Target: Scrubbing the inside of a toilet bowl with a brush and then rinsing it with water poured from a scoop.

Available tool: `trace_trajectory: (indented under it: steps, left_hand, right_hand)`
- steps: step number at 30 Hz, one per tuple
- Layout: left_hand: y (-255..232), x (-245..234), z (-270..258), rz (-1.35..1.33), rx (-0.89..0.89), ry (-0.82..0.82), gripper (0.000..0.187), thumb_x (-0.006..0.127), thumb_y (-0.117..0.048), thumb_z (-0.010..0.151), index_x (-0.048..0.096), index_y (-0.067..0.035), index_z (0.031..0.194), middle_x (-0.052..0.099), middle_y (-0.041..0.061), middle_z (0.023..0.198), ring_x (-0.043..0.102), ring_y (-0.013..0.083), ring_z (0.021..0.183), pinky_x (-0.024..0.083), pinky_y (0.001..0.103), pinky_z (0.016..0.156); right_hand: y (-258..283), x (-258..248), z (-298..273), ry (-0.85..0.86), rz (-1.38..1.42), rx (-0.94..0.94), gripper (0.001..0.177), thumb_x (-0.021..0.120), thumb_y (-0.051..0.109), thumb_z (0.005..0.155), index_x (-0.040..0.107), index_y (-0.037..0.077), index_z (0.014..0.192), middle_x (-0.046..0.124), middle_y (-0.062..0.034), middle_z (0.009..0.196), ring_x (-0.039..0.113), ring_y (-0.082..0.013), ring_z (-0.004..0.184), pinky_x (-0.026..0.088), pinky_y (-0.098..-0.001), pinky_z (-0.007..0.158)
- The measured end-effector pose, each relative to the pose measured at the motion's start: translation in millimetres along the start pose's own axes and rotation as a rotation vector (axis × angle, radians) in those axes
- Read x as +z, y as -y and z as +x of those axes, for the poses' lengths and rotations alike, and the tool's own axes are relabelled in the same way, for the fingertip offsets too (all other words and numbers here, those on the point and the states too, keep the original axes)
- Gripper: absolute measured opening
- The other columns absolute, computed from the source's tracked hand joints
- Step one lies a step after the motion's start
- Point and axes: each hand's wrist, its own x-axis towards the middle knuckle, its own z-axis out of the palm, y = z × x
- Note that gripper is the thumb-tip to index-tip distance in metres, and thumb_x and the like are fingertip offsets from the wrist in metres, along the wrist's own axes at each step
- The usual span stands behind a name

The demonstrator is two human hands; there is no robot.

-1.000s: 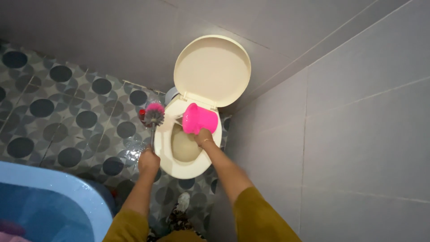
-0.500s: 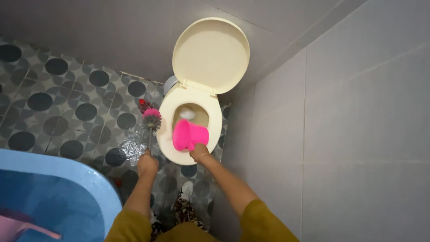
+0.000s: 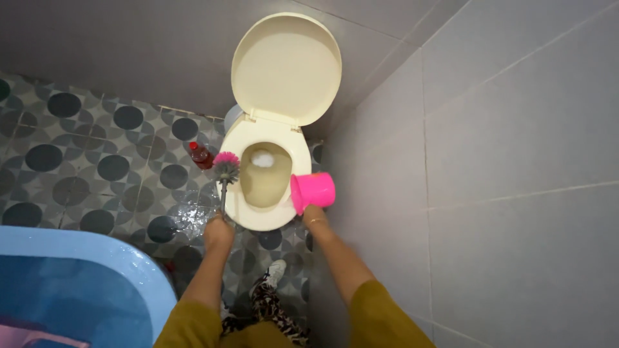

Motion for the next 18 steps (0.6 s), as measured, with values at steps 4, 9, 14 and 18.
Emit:
trace_trajectory:
  steps: [4,9,14,18]
  left_hand:
    - [-39,-21,-11,-0.022,-0.006,-0.006,0.034,0.055,-0.016,0.095,0.065,-0.007,0.126,0.067,0.027,0.114,0.066,0.0465,0.106,0.053,0.054,0.092]
    - [-68,-20,-4,-0.016,-0.029,0.003,0.041,0.049,-0.014,0.1,0.058,-0.008,0.14,0.068,0.028,0.11,0.067,0.047,0.101,0.054,0.055,0.087]
    - [-69,8,19,-0.009,0.086,-0.078,0.042,0.051,-0.012,0.098,0.06,-0.007,0.139,0.069,0.028,0.107,0.068,0.0458,0.099,0.054,0.054,0.085]
    - [-87,-4,19,-0.022,0.089,-0.07,0.04,0.052,-0.013,0.098,0.061,-0.008,0.137,0.07,0.028,0.104,0.068,0.0458,0.098,0.054,0.054,0.086]
  right_hand:
    - [-21,-1,35,-0.15,0.067,0.05,0.02,0.062,0.008,0.088,0.074,0.001,0.103,0.07,-0.0247,0.108,0.069,-0.0426,0.104,0.056,-0.0491,0.089]
    - [-17,-43,65,-0.361,0.222,0.189,0.03,0.044,0.015,0.108,0.067,-0.003,0.107,0.071,-0.0292,0.105,0.069,-0.0454,0.101,0.054,-0.0522,0.088]
    - [13,-108,41,-0.411,0.191,0.148,0.023,0.046,0.012,0.103,0.06,-0.003,0.112,0.067,-0.0314,0.112,0.066,-0.0468,0.105,0.054,-0.0523,0.09]
    - [37,-132,25,-0.409,0.233,0.095,0.033,0.06,0.006,0.083,0.058,-0.002,0.115,0.065,-0.0308,0.114,0.065,-0.0478,0.108,0.054,-0.0522,0.091]
